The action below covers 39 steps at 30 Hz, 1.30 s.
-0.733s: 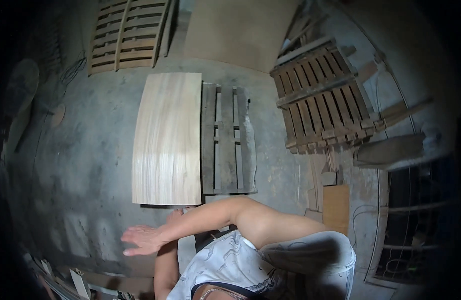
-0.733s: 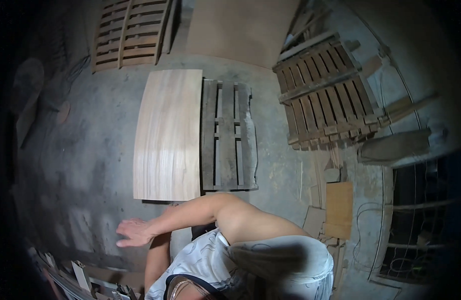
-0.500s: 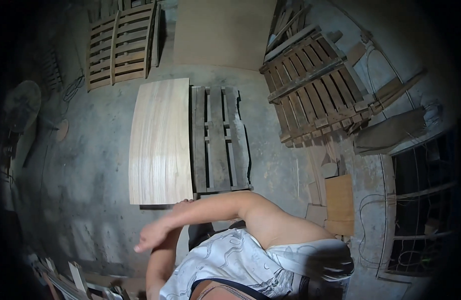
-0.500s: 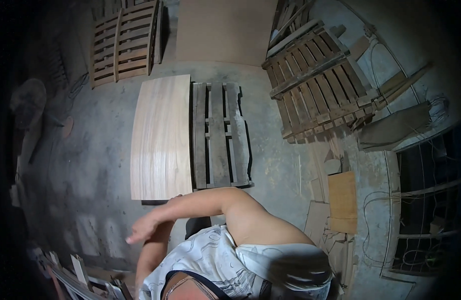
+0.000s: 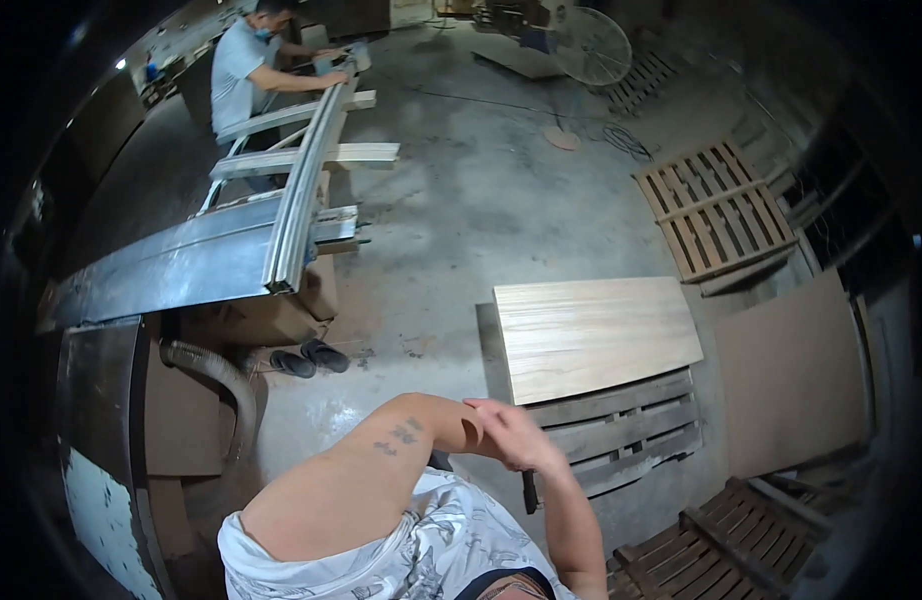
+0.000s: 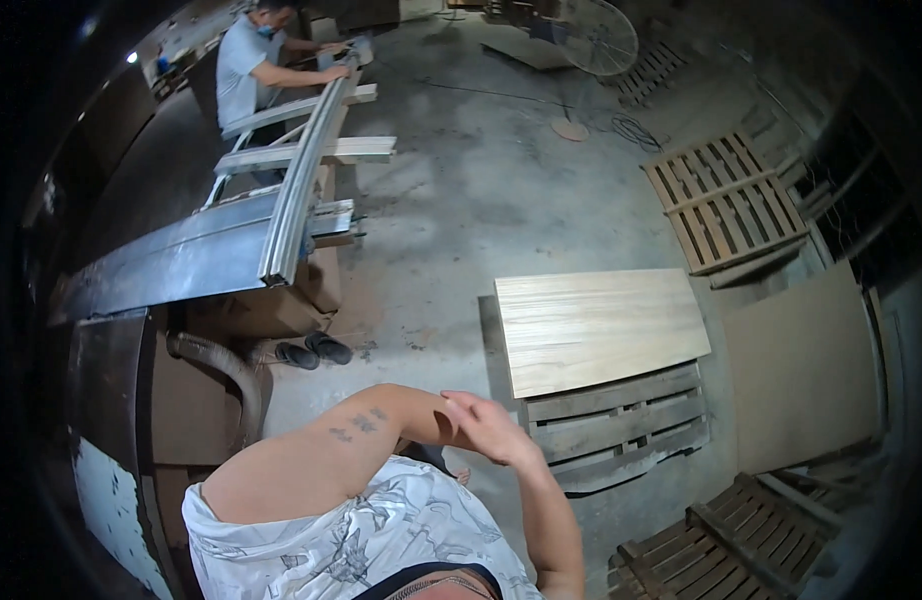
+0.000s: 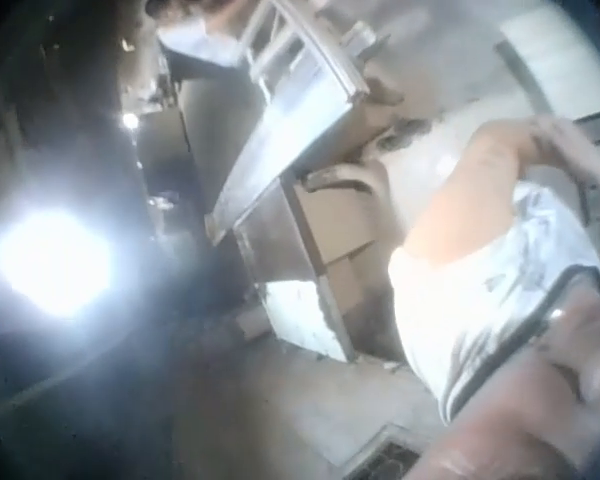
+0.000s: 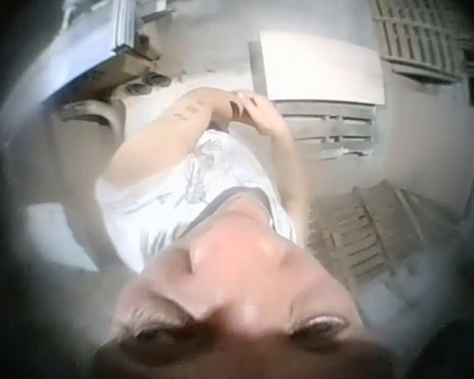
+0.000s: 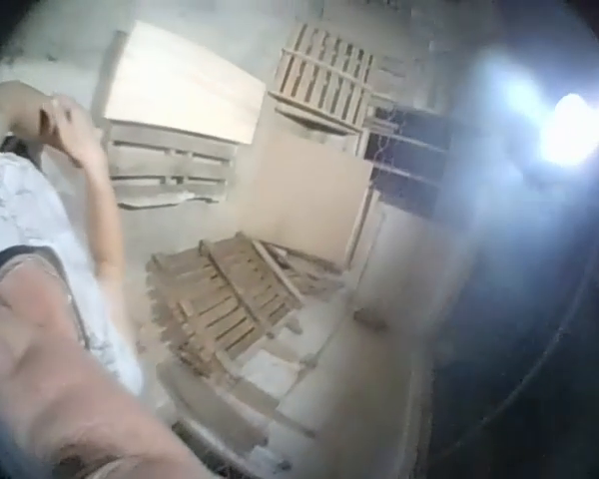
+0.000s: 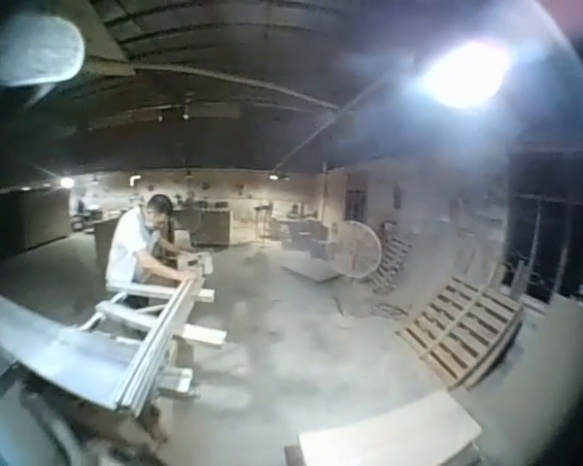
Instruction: The person lifts cut wooden boards from a table saw and stacks them onto a pallet by hand. Then, the person works with a coworker to load another wooden board onto the sliding table saw and positions wooden blocks near the machine.
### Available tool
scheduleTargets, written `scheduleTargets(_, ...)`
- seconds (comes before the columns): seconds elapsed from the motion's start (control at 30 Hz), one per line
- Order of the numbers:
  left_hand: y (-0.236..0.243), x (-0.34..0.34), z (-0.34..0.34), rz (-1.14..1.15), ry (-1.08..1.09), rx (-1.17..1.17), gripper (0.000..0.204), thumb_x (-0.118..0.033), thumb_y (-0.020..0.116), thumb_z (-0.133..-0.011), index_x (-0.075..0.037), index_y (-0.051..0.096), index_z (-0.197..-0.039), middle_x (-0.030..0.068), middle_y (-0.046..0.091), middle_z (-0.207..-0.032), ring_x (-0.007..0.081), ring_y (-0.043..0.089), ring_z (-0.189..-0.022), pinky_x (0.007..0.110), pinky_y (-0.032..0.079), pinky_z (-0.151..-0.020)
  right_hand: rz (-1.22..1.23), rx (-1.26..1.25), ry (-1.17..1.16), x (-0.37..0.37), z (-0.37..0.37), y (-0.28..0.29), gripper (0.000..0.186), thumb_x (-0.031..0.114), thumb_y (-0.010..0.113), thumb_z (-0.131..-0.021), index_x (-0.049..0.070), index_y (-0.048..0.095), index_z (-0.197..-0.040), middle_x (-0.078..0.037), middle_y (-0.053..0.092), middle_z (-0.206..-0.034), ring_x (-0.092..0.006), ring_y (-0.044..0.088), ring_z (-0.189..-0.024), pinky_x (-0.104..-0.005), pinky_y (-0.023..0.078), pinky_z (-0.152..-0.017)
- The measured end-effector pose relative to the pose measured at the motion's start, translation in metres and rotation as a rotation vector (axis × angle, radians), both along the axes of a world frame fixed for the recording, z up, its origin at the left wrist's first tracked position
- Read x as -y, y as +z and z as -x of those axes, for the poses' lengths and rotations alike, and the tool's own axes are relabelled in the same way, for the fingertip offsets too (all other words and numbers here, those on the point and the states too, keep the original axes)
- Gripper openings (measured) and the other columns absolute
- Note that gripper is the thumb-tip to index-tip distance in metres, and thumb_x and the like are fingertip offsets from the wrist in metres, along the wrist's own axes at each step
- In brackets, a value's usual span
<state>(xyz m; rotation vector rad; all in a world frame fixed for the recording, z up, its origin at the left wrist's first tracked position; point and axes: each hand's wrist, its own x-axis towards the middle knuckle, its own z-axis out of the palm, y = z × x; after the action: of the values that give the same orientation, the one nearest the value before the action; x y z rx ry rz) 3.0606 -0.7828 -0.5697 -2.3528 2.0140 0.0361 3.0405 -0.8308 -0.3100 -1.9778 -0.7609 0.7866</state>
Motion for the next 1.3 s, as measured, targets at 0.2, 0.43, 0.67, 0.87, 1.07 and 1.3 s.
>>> scheduleTargets(0.2, 0.029, -0.040, 0.010, -0.378, 0.310, -0.153, 0.025, -0.031, 0.073, -0.084, -0.011, 0.077, -0.099, -0.0001, 0.076, -0.093, 0.0247, 0.072, -0.084, 0.041, 0.058, -0.076, -0.377, 0.250, -0.764, 0.000, -0.064, 0.013, 0.054, 0.038, 0.041, -0.112, -0.008, 0.058, -0.136, -0.017, 0.069, -0.126, -0.0240, 0.062, -0.122, -0.0362, 0.044, -0.110)
scheduleTargets(0.43, -0.110, -0.109, -0.014, -0.096, 0.537, 0.271, 0.023, -0.029, 0.067, -0.089, -0.012, 0.077, -0.102, 0.0021, 0.076, -0.089, 0.0236, 0.071, -0.078, 0.040, 0.058, -0.067, 0.014, 0.167, 0.464, -0.162, 0.018, 0.002, 0.043, 0.035, 0.047, -0.110, 0.004, 0.060, -0.137, -0.018, 0.066, -0.130, -0.0267, 0.061, -0.124, -0.0384, 0.046, -0.107)
scheduleTargets(0.67, 0.066, -0.219, 0.002, -0.527, 0.733, -0.283, 0.017, -0.019, 0.069, -0.087, -0.016, 0.082, -0.096, 0.0035, 0.076, -0.096, 0.0183, 0.073, -0.085, 0.038, 0.058, -0.067, -0.290, 0.333, -0.245, -0.211, -0.080, 0.022, 0.046, 0.031, 0.050, -0.109, 0.001, 0.054, -0.144, -0.017, 0.062, -0.141, -0.0230, 0.059, -0.129, -0.0381, 0.046, -0.108)
scheduleTargets(0.87, 0.079, -0.234, -0.018, -0.401, 0.688, -0.248, 0.017, -0.018, 0.068, -0.085, -0.012, 0.081, -0.094, 0.0090, 0.076, -0.096, 0.0210, 0.074, -0.085, 0.044, 0.058, -0.065, 0.321, 0.197, 0.540, -0.246, -0.006, 0.052, 0.065, 0.062, 0.036, -0.106, 0.010, 0.056, -0.140, -0.017, 0.061, -0.140, -0.0354, 0.055, -0.133, -0.0461, 0.043, -0.111)
scheduleTargets(1.07, 0.106, -0.227, -0.044, -0.288, 0.630, -0.225, 0.019, -0.017, 0.066, -0.084, -0.008, 0.080, -0.093, 0.0134, 0.077, -0.099, 0.0263, 0.076, -0.091, 0.047, 0.059, -0.072, -0.190, 0.414, 0.138, -0.242, -0.110, 0.042, 0.053, 0.041, 0.053, -0.106, 0.000, 0.058, -0.139, -0.022, 0.062, -0.137, -0.0365, 0.058, -0.129, -0.0430, 0.044, -0.111)
scheduleTargets(1.3, 0.069, -0.198, -0.121, -0.040, 0.909, -0.572, 0.019, -0.021, 0.071, -0.085, -0.008, 0.079, -0.096, 0.0134, 0.077, -0.097, 0.0305, 0.075, -0.094, 0.046, 0.058, -0.077, 0.081, 0.291, 0.509, -0.208, -0.100, 0.007, 0.049, 0.040, 0.048, -0.108, 0.006, 0.057, -0.143, -0.018, 0.059, -0.144, -0.0325, 0.052, -0.137, -0.0407, 0.040, -0.114)
